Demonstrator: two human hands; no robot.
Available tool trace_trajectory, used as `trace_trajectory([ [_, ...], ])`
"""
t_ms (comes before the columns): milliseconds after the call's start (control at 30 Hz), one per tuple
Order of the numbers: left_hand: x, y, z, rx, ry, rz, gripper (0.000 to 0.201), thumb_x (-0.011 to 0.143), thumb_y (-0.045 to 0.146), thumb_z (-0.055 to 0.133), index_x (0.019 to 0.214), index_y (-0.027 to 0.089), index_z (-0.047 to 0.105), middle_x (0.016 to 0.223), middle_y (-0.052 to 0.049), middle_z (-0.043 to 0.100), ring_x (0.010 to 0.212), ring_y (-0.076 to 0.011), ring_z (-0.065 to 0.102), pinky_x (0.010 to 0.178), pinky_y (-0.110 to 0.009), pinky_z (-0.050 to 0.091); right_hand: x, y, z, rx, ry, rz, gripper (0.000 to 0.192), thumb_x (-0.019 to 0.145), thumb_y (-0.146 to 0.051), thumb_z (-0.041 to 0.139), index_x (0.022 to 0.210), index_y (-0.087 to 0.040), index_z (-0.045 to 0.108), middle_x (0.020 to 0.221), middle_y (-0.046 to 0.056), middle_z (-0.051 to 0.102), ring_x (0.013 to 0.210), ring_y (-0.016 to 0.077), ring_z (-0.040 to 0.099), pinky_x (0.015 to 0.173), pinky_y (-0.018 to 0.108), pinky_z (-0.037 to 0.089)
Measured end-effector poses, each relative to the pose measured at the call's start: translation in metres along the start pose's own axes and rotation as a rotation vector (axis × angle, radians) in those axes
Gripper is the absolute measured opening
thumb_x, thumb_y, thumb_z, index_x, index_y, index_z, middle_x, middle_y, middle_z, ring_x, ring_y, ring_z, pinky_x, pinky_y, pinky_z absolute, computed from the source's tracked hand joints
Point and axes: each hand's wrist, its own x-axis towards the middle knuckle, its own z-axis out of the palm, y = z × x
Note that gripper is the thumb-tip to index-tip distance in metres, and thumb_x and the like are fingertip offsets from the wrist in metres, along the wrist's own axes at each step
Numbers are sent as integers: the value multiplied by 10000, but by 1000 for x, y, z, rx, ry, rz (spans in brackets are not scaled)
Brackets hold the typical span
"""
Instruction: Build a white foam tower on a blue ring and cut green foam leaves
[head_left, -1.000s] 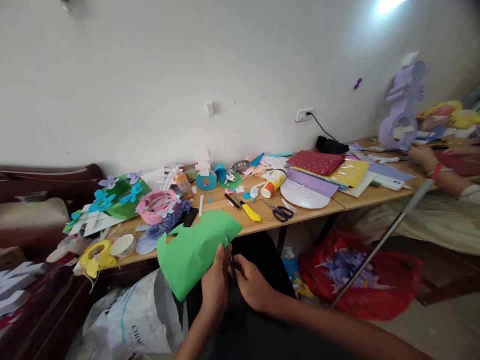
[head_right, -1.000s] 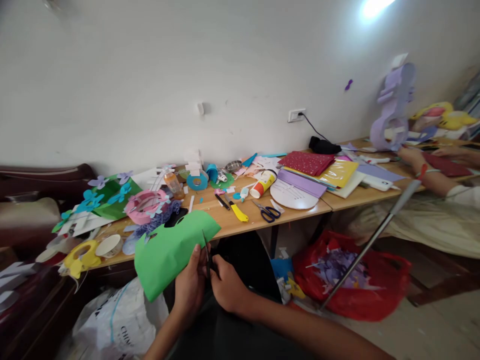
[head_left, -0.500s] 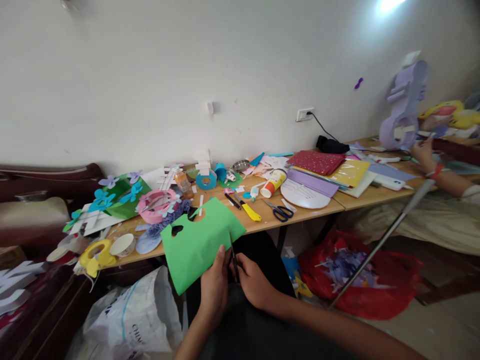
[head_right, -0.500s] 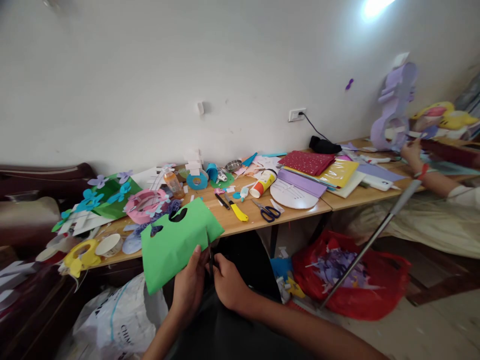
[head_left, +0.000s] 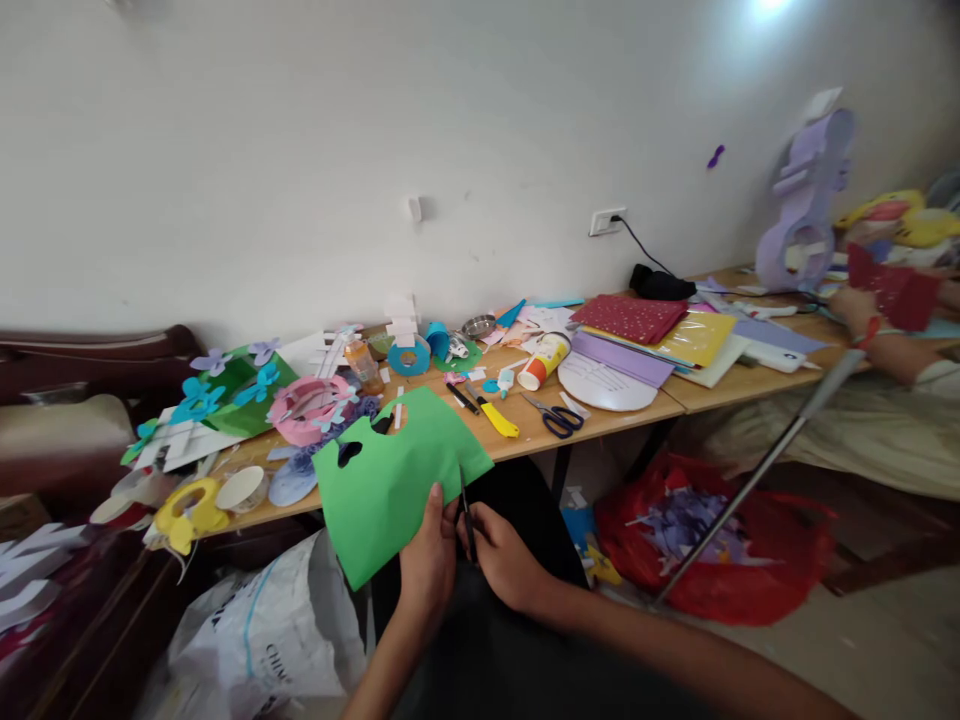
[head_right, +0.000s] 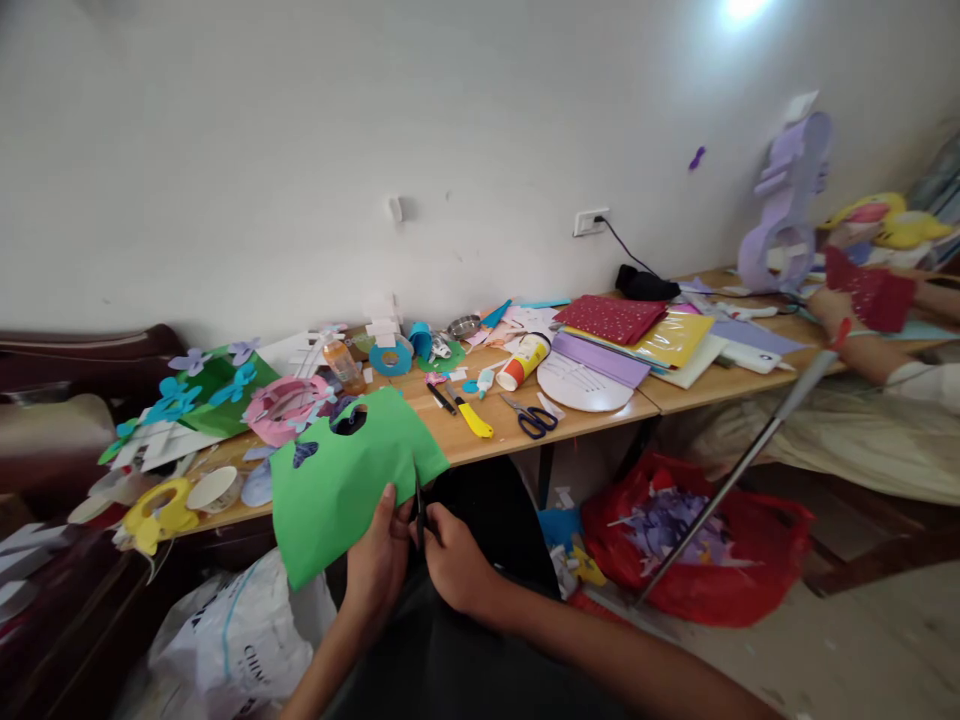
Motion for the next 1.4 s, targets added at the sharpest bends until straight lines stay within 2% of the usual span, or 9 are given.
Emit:
trace_trajectory([
  [200, -3, 4, 1, 74, 19, 18, 186, 941, 115, 593, 1023, 233, 711, 1153, -26, 735, 1014, -147, 711, 903, -250, 572, 1, 2, 0, 34, -4, 11, 183, 938, -299, 442, 775, -219, 462, 684, -22, 464, 669, 146, 446, 644, 265, 396],
  [333, -4, 4, -3, 173, 18, 47, 150, 897, 118, 662, 992, 220, 719, 1137, -41, 740, 967, -159, 722, 942, -277, 560, 1, 5, -1, 41, -5, 8, 173, 941, -309, 444, 798, -215, 473, 719, -16, 477, 684, 144, 449, 647, 263, 405],
  [400, -3, 5, -5, 200, 15, 70, 158, 869, 116, 698, 990, 213, 724, 1154, -54, 734, 1004, -175, 716, 975, -289, 546, 1, 5, -2, 41, -3, 14, 178, 941, -312, 440, 798, -213, 477, 720, -15, 476, 683, 142, 445, 642, 260, 402],
  [567, -3, 10, -6, 116, -5, 51, 274, 835, 83, 721, 1074, 215, 704, 1212, -70, 713, 1082, -227, 699, 1008, -357, 545, 1, 0, -5, 22, 1, 26, 142, 917, -293, 450, 803, -214, 482, 726, -20, 475, 686, 141, 440, 646, 258, 395],
  [767, -1, 18, -6, 100, 22, 31, 400, 810, 36, 714, 1151, 243, 678, 1248, -60, 702, 1084, -219, 697, 961, -348, 571, 0, -6, -9, -32, 13, 23, 157, 918, -295, 450, 793, -207, 487, 746, -14, 497, 710, 140, 461, 667, 262, 388],
  [967, 1, 29, -8, 100, -99, 54, 502, 754, 64, 764, 1208, 255, 665, 1214, -74, 718, 1006, -241, 726, 867, -357, 614, -1, -7, -15, -56, 10, 8, 132, 905, -267, 461, 807, -197, 513, 765, -8, 538, 725, 142, 498, 691, 267, 409],
  [1067, 2, 35, -11, 131, -91, 41, 501, 743, 51, 763, 1197, 242, 671, 1191, -86, 724, 959, -243, 737, 816, -351, 628, -1, -10, -19, -76, -5, 1, 126, 906, -284, 490, 823, -196, 526, 781, -5, 550, 738, 146, 505, 692, 268, 411],
  [1267, 7, 51, -18, 223, -208, 38, 549, 714, 150, 834, 1230, 206, 655, 1243, -127, 695, 1022, -275, 718, 821, -371, 627, -1, -20, -27, -142, -36, -8, 108, 901, -256, 489, 837, -189, 544, 808, 16, 593, 760, 165, 538, 715, 289, 410],
  [1400, 10, 63, -21, 285, -224, 25, 503, 683, 175, 863, 1152, 185, 683, 1240, -138, 694, 1032, -286, 711, 795, -364, 633, -3, -23, -33, -154, -70, -19, 127, 921, -282, 490, 888, -187, 567, 842, 24, 610, 783, 174, 542, 726, 291, 415],
])
